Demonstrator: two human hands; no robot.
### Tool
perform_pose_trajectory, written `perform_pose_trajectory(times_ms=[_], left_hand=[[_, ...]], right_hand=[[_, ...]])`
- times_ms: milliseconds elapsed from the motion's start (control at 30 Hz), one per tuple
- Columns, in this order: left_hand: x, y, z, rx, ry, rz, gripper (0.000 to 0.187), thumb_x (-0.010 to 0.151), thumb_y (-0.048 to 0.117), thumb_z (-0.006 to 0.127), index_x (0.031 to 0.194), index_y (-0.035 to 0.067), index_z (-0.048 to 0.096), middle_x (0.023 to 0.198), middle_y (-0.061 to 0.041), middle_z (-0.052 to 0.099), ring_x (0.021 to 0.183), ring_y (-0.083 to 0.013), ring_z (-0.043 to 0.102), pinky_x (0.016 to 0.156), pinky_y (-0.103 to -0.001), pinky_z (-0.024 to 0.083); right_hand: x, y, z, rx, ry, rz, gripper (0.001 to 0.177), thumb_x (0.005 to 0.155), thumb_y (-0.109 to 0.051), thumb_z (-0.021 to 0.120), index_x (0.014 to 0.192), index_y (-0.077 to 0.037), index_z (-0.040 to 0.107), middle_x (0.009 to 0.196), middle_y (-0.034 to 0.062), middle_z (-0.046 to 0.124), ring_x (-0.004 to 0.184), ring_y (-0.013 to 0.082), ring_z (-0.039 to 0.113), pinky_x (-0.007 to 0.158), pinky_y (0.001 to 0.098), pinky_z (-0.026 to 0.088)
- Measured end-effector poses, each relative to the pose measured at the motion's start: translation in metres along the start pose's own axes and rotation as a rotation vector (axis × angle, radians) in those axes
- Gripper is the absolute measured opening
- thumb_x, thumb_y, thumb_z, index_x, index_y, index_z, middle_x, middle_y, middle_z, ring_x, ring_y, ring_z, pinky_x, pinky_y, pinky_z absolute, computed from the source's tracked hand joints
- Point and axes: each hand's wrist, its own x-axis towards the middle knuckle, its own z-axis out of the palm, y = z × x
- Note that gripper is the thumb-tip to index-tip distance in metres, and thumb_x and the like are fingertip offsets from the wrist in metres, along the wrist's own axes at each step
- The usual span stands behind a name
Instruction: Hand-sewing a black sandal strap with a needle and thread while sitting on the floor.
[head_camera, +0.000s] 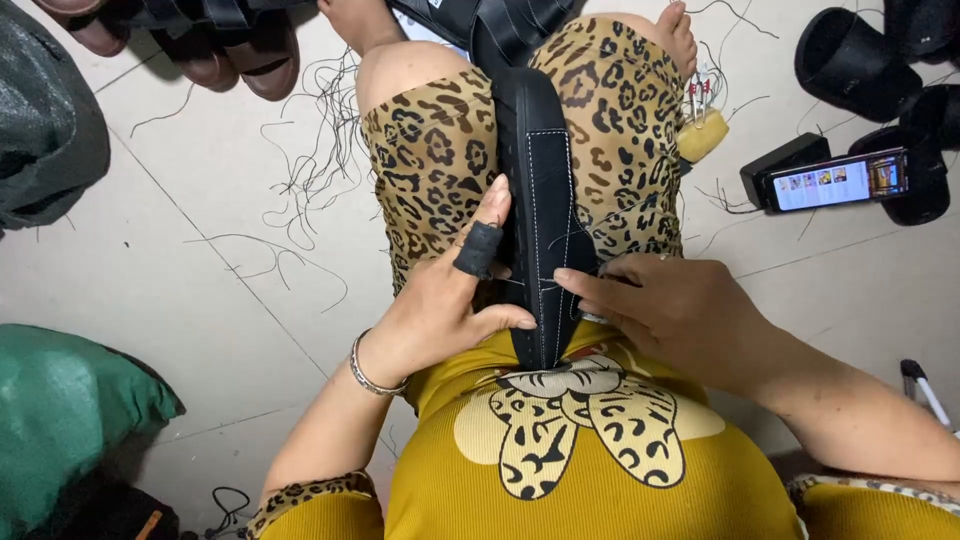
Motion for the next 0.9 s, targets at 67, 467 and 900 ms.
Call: perform_pose_trajectory(times_ms=[67,467,900], left_hand=[[0.0,0.0,0.001,0.011,-0.002,-0.002,0.116,0.081,0.04,0.089,0.163,0.01,0.013,0.173,-0.015,0.02,0.154,-0.0296,0.048,0.102,-0.03,0.062],[0.003,-0.001,0.013,0.116,0.075,0.042,0.109,0.082,0.044,0.088,0.161,0.009,0.023,0.17,-0.017,0.027,0.151,-0.0252,0.052,0.102,-0.027,0.062],[0.005,-0.006,0.017,0.102,0.105,0.059,0.113,0.076,0.037,0.093,0.162,0.012,0.025,0.17,-0.019,0.028,0.149,-0.0275,0.055,0.103,-0.03,0.063]], right_hand=[[-0.001,-0.005,-0.004,-0.055,-0.041,0.035,0.056,0.08,-0.012,0.073,0.134,-0.024,0.065,0.083,0.0014,0.067,0.052,0.0173,0.057,0.042,0.032,0.041],[-0.005,-0.017,-0.009,-0.313,-0.216,0.136,0.06,0.083,-0.026,0.069,0.142,-0.024,0.061,0.082,0.0034,0.059,0.044,0.0174,0.054,0.038,0.0312,0.043],[0.023,-0.009,0.002,-0.313,-0.364,0.154,0.021,0.099,-0.032,0.056,0.115,-0.019,0.059,0.087,-0.0008,0.062,0.059,0.0201,0.064,0.044,0.0345,0.05]])
